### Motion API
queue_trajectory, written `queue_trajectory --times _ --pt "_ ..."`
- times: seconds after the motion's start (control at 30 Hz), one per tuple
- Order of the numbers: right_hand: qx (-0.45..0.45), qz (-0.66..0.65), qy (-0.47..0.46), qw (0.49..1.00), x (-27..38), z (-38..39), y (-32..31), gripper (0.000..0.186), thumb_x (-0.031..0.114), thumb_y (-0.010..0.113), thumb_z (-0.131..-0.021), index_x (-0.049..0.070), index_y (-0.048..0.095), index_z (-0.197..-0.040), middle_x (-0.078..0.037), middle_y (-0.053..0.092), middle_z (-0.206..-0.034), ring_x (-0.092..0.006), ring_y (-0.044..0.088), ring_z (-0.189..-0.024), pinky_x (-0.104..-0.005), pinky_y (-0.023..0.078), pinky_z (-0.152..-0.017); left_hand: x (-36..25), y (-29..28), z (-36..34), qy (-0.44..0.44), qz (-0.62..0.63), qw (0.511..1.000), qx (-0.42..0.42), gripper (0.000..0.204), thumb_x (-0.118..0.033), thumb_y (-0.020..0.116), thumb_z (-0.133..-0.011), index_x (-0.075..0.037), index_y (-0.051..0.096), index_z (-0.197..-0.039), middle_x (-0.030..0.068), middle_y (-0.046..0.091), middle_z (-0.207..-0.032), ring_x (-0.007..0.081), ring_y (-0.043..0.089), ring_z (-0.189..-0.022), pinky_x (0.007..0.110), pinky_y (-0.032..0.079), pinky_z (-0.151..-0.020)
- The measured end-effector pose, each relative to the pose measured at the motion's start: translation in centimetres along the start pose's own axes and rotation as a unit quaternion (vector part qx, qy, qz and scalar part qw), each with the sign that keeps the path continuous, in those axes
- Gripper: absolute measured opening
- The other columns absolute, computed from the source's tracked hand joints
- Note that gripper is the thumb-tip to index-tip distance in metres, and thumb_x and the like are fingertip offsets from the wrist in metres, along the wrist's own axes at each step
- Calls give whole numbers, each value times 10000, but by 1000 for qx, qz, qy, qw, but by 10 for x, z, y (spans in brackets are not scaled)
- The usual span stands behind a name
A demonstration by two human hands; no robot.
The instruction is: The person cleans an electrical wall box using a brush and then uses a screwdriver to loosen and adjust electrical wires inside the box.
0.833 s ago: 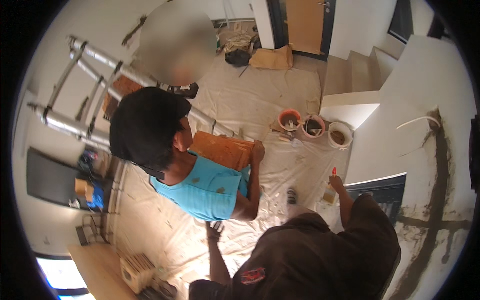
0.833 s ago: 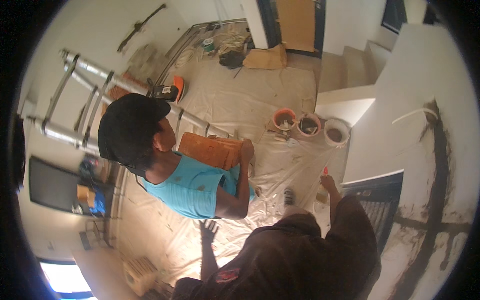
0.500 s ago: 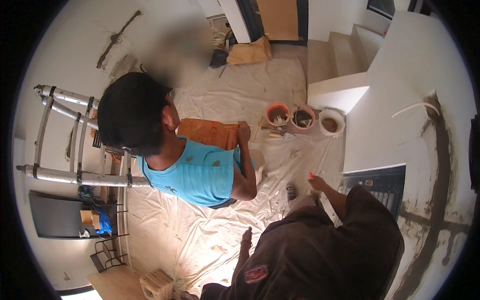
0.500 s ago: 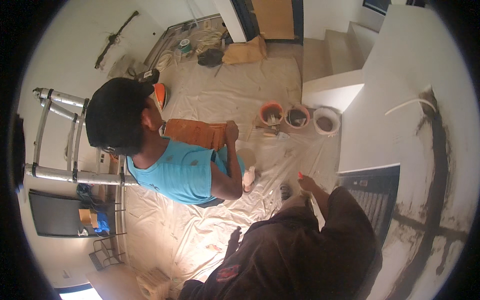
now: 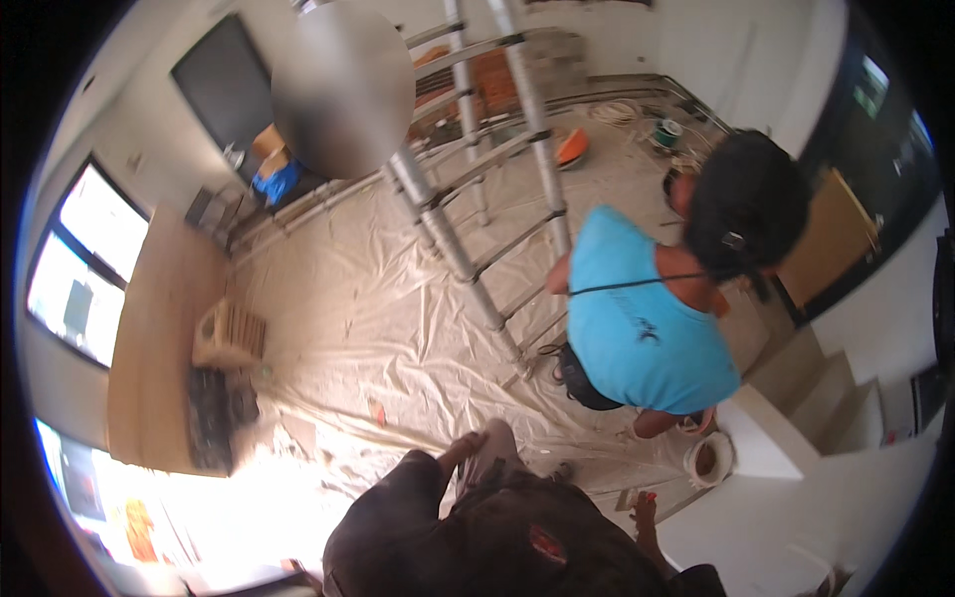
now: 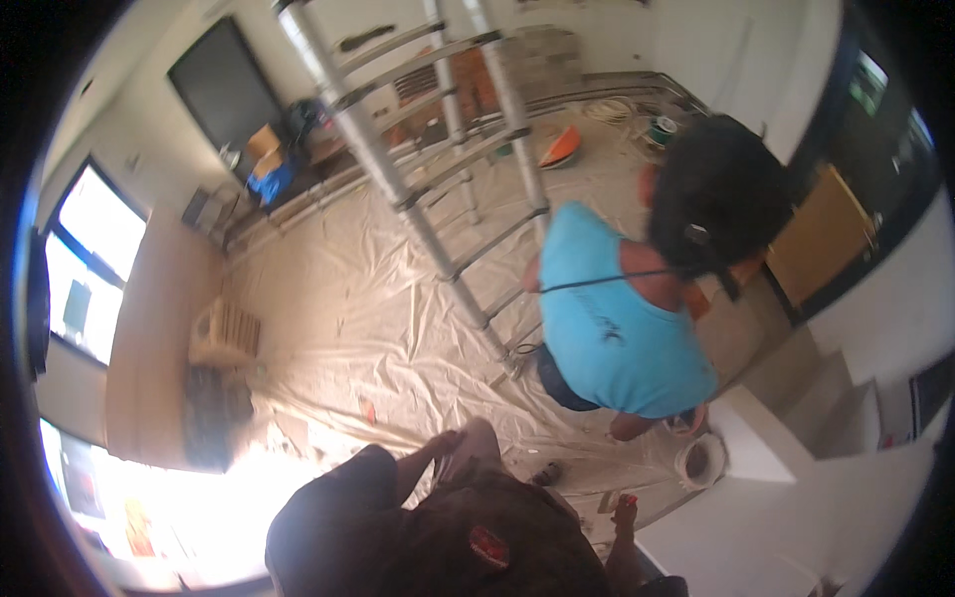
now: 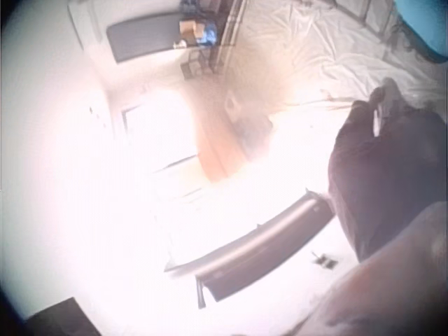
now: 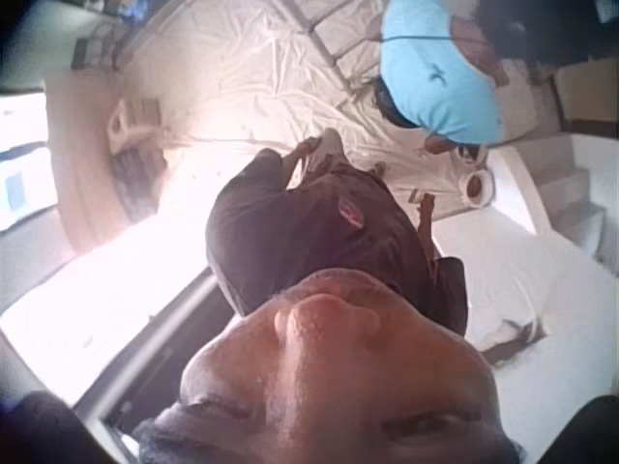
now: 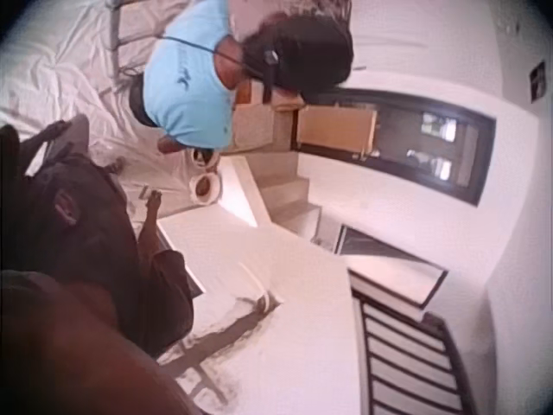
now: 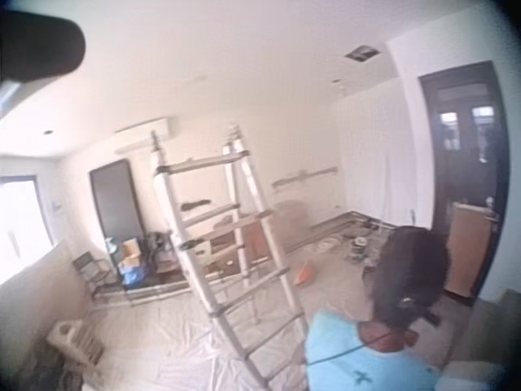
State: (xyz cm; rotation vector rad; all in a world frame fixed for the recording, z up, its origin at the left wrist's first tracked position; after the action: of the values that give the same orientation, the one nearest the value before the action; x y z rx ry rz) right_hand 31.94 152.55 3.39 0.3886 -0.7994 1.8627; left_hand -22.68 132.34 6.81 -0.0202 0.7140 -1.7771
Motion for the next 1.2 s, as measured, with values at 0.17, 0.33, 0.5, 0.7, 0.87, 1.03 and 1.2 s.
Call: queue_trajectory --times 0.17,0.33,0.5,0.7,0.87,1.03,1.2 --pt "40 349 -241 905 -48 -62 -26 400 434 529 -891 72 547 -1061 -82 560 -845 -248 569 -720 -398 487 -617 2 -18 -36 -6 125 989 -79 679 -544 298 -940 14 524 -1254 231 576 -1208 357 556 -1130 446 413 -964" --pt "21 598 -322 734 -23 -36 0 442 437 540 -880 69 537 -1124 -143 582 -961 -270 578 -848 -410 491 -715 62 -17 -102 75 -135 987 -44 551 -429 497 -902 32 546 -1201 235 631 -1091 346 625 -1011 414 511 -805" --pt "-4 46 80 996 80 103 132 410 431 550 -890 85 519 -1109 -96 551 -968 -237 585 -819 -405 500 -675 144 -100 -101 2 -158 987 14 485 -394 602 -844 -18 592 -1150 176 662 -1030 286 658 -920 366 534 -762" --pt "83 533 -319 779 151 97 210 353 323 539 -893 42 549 -1105 -222 593 -1003 -371 589 -928 -442 477 -810 203 -163 -146 -47 -32 998 -7 430 -371 644 -768 -85 636 -1089 123 664 -1061 276 624 -1040 370 499 -878" --pt "77 352 -439 823 288 122 404 269 213 529 -913 -3 580 -1066 -228 600 -1017 -395 569 -984 -453 443 -851 241 -267 -146 -97 218 952 -190 400 -324 630 -767 -80 629 -1085 159 656 -1063 301 618 -1027 387 502 -854" --pt "262 330 -559 715 462 232 611 254 178 540 -909 2 601 -1082 -198 618 -1013 -344 596 -962 -398 463 -835 145 -397 -121 235 286 898 -237 596 -384 744 -742 -35 564 -1191 171 581 -1191 271 592 -1062 358 483 -901" --pt "447 202 -387 781 543 247 785 248 244 559 -927 9 609 -985 -88 633 -859 -157 612 -808 -294 496 -699 49 -546 -53 400 -8 861 -314 693 -510 728 -698 -86 540 -1214 201 565 -1191 380 514 -1141 439 414 -969"
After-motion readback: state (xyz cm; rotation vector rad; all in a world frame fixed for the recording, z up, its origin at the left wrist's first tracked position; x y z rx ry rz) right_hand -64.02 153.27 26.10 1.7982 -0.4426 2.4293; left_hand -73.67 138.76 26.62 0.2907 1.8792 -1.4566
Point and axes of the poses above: each hand's wrist, its own z-axis away from the middle knuckle, its own y-axis out of the palm, x = y × z, the point moved 3 cm from there along -z, towards the middle knuckle
